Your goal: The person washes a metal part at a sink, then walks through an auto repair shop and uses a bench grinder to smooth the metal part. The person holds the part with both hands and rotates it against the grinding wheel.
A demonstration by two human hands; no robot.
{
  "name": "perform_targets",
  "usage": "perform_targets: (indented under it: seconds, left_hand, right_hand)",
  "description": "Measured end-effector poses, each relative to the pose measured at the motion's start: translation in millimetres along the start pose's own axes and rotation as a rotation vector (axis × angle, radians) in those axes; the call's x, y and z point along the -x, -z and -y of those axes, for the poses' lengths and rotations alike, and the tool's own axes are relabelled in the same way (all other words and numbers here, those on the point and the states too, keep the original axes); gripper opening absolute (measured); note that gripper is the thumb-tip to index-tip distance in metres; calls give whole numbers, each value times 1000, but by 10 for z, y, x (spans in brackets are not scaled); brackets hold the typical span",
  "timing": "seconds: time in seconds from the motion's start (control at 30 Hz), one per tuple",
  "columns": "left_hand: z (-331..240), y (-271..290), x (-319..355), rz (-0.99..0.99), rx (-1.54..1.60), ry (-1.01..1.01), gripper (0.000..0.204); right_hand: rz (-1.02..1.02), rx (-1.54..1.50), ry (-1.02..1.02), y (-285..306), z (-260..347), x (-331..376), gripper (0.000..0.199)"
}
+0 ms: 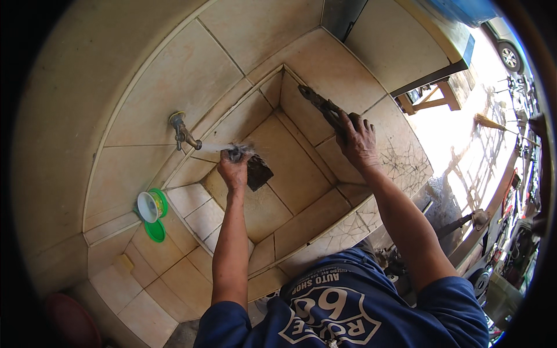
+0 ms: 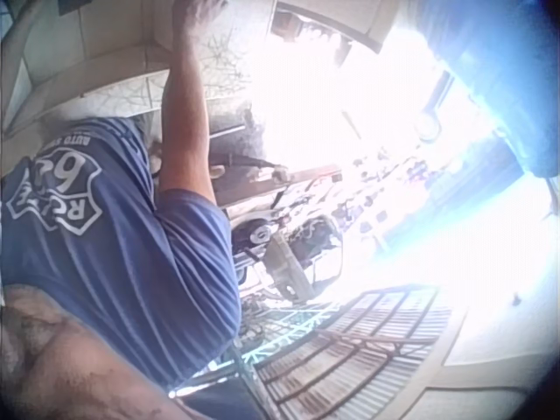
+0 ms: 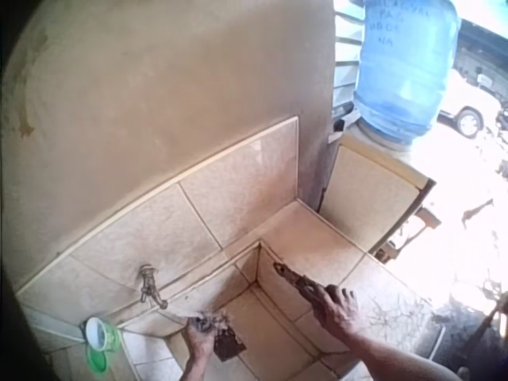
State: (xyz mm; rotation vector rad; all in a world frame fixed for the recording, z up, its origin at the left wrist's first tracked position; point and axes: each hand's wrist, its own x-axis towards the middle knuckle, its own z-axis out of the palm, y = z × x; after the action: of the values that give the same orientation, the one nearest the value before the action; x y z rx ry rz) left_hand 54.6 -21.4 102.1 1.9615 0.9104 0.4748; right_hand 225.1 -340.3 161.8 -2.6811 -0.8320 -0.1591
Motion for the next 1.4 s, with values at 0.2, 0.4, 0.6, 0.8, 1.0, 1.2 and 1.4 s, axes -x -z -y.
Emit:
perform_targets:
  seconds: [0.2, 0.4, 0.6, 0.8, 1.0, 1.2, 1.4]
  left_hand:
    - [125, 20, 35, 37, 28, 21, 41]
    - [320, 107, 354, 42, -117, 194, 46]
    - [623, 372, 1189, 263, -266, 400, 48]
    - [770, 848, 2045, 235, -269, 446, 45]
    - [607, 952, 2653, 40, -220, 400, 36]
    - [239, 769, 3001, 6, -309, 427, 38]
    - [142, 753, 2966, -111, -328, 531, 36]
  right_hand:
    - [2, 7, -1, -6, -4, 4, 65]
    - [1, 16, -14, -32, 4, 3, 67]
    - [14, 15, -6, -53, -8, 15, 72]
    - [-23, 41, 15, -86, 13, -3, 69]
    - [-15, 98, -15, -158, -11, -3, 64]
    - [-11, 39, 64, -120, -53, 2, 62]
    - [54, -48, 60, 127, -318, 172, 65]
